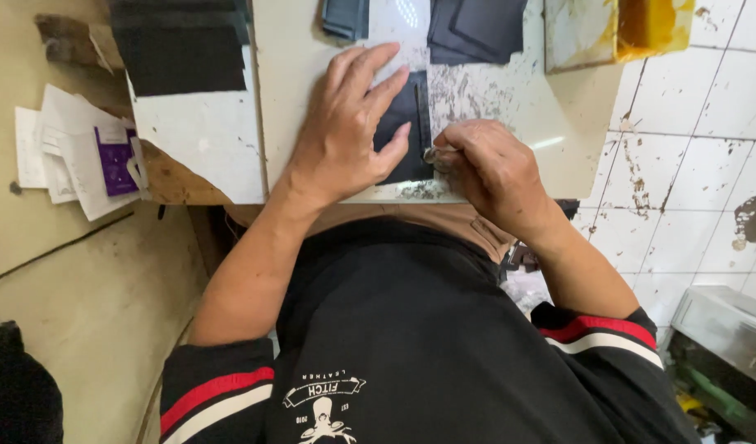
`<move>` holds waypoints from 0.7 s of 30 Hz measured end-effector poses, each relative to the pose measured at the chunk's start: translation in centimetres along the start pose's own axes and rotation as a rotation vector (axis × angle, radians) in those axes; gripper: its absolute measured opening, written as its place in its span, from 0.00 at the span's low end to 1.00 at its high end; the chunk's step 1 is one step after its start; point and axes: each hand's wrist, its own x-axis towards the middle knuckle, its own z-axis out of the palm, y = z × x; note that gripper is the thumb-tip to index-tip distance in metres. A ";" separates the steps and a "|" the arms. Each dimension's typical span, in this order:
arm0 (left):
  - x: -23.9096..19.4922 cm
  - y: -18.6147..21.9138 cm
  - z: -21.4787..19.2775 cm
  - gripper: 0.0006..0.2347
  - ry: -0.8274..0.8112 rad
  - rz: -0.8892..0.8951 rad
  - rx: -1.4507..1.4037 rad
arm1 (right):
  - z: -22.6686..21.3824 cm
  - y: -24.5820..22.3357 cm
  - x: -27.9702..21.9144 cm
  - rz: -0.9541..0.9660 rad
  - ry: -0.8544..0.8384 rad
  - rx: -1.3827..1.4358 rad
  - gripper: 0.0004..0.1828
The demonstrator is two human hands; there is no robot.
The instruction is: The person applies glue to the edges of small black leather pieces using a brush and then presses them together. They repeat this process for multiple pieces, stacking the finished ones on the table. The person also handles a large white foam board and a cardboard box.
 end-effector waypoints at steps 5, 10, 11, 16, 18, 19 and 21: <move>-0.1 0.2 -0.3 0.21 0.003 -0.002 -0.015 | 0.3 -0.6 -1.3 -0.074 -0.027 -0.023 0.11; -0.2 0.3 -0.1 0.21 0.006 -0.009 -0.003 | -1.0 -1.2 -1.3 0.047 -0.075 0.106 0.08; -0.1 0.3 -0.1 0.21 0.007 -0.006 -0.003 | -1.2 -1.0 -1.2 0.116 -0.019 0.117 0.09; 0.2 0.4 -0.4 0.21 0.022 -0.004 -0.023 | -1.1 0.1 2.0 0.175 0.159 0.174 0.10; 0.0 0.2 0.0 0.22 -0.011 -0.030 0.013 | -0.5 1.0 3.3 0.124 0.166 0.130 0.12; 0.0 0.3 -0.2 0.22 -0.009 -0.029 0.016 | -0.3 1.0 3.8 0.121 0.167 0.129 0.12; 0.1 0.4 -0.3 0.22 -0.007 -0.029 0.012 | 0.2 1.2 4.6 0.091 0.176 0.088 0.10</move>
